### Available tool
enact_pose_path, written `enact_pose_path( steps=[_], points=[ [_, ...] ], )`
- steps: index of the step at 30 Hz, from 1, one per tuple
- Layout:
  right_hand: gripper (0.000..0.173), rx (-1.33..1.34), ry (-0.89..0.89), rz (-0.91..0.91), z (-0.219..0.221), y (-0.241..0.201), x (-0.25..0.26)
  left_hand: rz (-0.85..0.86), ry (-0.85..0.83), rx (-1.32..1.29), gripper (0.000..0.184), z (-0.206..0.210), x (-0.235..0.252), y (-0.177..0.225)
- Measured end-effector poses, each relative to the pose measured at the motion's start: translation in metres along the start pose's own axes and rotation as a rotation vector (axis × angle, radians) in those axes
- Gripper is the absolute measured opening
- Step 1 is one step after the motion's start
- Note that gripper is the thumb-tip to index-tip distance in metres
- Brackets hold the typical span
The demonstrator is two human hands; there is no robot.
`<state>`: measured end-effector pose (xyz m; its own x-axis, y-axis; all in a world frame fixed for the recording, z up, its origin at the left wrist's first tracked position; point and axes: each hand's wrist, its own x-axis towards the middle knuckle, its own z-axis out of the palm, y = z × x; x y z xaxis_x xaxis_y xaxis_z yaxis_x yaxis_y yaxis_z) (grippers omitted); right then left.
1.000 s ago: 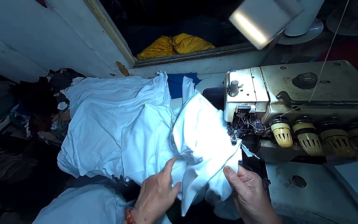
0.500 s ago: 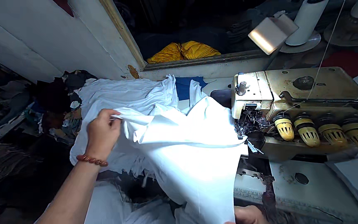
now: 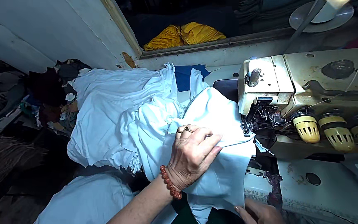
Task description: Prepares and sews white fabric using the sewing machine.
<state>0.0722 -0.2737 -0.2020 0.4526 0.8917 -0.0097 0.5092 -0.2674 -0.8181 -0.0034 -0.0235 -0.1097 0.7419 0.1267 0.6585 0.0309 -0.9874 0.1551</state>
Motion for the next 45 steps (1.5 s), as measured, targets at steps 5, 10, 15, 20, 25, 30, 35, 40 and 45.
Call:
enact_pose_path(
  steps=[5,10,15,20,25,30,35,40,45],
  points=[
    [0.017,0.391,0.383,-0.029,-0.003,-0.012,0.020,-0.033,-0.067,-0.148,0.017,0.002,0.020,0.003],
    [0.041,0.729,0.367,0.044,0.004,-0.024,0.041,0.019,-0.194,-0.113,0.019,-0.012,0.026,0.001],
    [0.038,0.810,0.301,0.104,0.008,-0.030,0.035,-0.070,-0.198,-0.013,0.028,-0.009,0.019,-0.001],
    [0.027,0.840,0.293,0.114,0.007,-0.028,0.033,-0.022,-0.180,-0.109,0.018,-0.001,0.025,-0.002],
    [0.035,0.873,0.252,0.151,0.003,-0.032,0.031,0.018,-0.298,-0.154,0.018,-0.013,0.033,-0.007],
    [0.029,0.940,0.224,0.114,0.000,-0.026,0.018,0.023,-0.361,-0.290,0.020,-0.032,0.030,0.000],
    [0.018,0.993,0.199,0.041,-0.007,-0.015,0.009,0.211,-0.335,-0.238,0.019,-0.022,0.019,0.026],
    [0.024,0.971,0.278,0.066,-0.021,-0.027,0.022,0.234,-0.345,-0.078,0.018,0.004,0.029,0.042],
    [0.022,0.866,0.431,0.031,-0.027,-0.040,0.063,0.169,-0.289,-0.048,0.014,0.024,0.058,0.038]
  ],
)
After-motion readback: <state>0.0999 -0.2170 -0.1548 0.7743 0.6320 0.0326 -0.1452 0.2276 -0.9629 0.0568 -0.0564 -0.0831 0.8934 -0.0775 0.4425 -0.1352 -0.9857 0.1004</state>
